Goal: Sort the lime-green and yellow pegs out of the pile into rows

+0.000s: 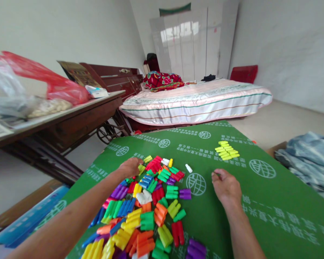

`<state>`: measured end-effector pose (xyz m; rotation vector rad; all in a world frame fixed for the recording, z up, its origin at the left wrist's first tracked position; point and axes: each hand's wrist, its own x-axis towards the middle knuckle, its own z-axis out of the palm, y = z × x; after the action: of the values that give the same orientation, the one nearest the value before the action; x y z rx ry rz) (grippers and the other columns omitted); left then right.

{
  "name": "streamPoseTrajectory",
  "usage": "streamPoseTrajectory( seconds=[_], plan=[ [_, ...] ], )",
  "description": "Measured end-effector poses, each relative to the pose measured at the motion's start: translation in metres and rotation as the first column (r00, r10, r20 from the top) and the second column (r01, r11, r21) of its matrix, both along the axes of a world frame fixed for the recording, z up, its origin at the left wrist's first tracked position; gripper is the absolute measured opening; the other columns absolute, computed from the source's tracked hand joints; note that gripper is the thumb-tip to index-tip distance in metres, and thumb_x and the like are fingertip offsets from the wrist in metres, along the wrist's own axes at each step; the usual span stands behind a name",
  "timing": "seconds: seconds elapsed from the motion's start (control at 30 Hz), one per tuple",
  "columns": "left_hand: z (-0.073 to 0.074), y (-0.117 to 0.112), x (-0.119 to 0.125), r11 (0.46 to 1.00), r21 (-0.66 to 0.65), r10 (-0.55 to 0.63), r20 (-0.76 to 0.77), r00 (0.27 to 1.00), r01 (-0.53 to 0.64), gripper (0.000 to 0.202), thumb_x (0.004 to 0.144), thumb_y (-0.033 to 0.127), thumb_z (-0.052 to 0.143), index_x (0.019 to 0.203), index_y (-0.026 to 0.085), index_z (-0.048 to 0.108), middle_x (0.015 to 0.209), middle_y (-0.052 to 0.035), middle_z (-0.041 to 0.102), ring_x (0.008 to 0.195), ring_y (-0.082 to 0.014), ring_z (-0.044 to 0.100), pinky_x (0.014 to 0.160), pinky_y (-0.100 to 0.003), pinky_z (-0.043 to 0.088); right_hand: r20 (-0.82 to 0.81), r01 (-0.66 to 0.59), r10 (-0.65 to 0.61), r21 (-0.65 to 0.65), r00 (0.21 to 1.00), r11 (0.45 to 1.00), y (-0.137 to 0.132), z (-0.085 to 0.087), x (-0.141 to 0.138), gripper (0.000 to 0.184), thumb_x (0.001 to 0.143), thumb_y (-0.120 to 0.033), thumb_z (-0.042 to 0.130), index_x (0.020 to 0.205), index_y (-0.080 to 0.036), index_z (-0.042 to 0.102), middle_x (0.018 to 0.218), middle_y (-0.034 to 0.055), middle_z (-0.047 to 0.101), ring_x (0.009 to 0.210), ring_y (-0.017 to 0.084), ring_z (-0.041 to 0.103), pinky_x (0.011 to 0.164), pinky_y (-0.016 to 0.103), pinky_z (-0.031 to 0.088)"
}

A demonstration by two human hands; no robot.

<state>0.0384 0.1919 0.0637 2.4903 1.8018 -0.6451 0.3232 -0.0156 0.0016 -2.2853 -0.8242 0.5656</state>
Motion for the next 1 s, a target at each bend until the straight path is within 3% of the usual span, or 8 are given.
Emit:
streamPoseTrajectory(
  seconds=[0.3, 0.53, 0.7, 0.83, 1.0],
  plan=[
    [-0.003, -0.006, -0.004, 1.000, -0.016, 0.012, 0.030, 0.999, -0.012, 0.054, 0.067, 0.029, 0.060, 0.120, 0.018, 0.059, 0.092, -0.0077, 0.070, 0.092, -0.0248, 0.065, 0.078, -0.030, 0.050, 0.046, -0.015, 0.014, 0.015, 0.999, 1.000, -0.001, -0.002, -0.001, 0.037, 0.085, -0.037, 0.042, 0.107, -0.024, 0.068, 0.097, 0.0047, 0.072, 0.084, 0.022, 0.066, 0.071, 0.032, 0.048],
    [0.002, -0.014, -0.003, 0.998, 0.019, 0.053, 0.005, 0.999, -0.053, 0.056, 0.061, 0.016, 0.060, 0.117, 0.023, 0.061, 0.093, -0.0052, 0.070, 0.094, -0.0233, 0.065, 0.076, -0.027, 0.049, 0.044, -0.010, 0.009, 0.022, 0.999, 1.000, -0.002, 0.000, -0.002, 0.036, 0.085, -0.036, 0.042, 0.108, -0.024, 0.068, 0.094, 0.0042, 0.073, 0.082, 0.022, 0.066, 0.070, 0.031, 0.048],
    [0.019, -0.017, 0.002, 0.998, 0.054, 0.040, 0.009, 0.999, -0.041, 0.060, 0.065, 0.018, 0.059, 0.125, 0.022, 0.054, 0.093, -0.0043, 0.069, 0.092, -0.0215, 0.065, 0.076, -0.026, 0.048, 0.033, -0.017, 0.016, 0.012, 0.999, 1.000, -0.002, 0.003, -0.002, 0.036, 0.085, -0.035, 0.043, 0.108, -0.023, 0.067, 0.096, 0.0045, 0.072, 0.085, 0.022, 0.066, 0.071, 0.031, 0.048],
    [0.034, -0.017, 0.026, 0.994, 0.102, -0.044, 0.030, 0.999, 0.041, 0.058, 0.069, 0.019, 0.058, 0.127, 0.018, 0.051, 0.093, -0.0048, 0.069, 0.092, -0.0207, 0.064, 0.075, -0.024, 0.048, 0.024, -0.009, 0.008, 0.012, 1.000, 1.000, -0.001, 0.004, -0.002, 0.035, 0.086, -0.034, 0.043, 0.109, -0.023, 0.067, 0.097, 0.0040, 0.072, 0.084, 0.022, 0.066, 0.070, 0.031, 0.048],
    [0.035, -0.018, 0.089, 0.971, 0.101, -0.233, 0.232, 0.944, 0.215, 0.057, 0.067, 0.017, 0.062, 0.123, 0.019, 0.054, 0.097, -0.0034, 0.069, 0.091, -0.0195, 0.064, 0.076, -0.024, 0.048, 0.040, -0.011, 0.011, 0.009, 0.999, 1.000, -0.001, 0.002, -0.002, 0.036, 0.086, -0.035, 0.042, 0.109, -0.024, 0.067, 0.095, 0.0038, 0.073, 0.082, 0.021, 0.066, 0.068, 0.031, 0.048]
  ],
)
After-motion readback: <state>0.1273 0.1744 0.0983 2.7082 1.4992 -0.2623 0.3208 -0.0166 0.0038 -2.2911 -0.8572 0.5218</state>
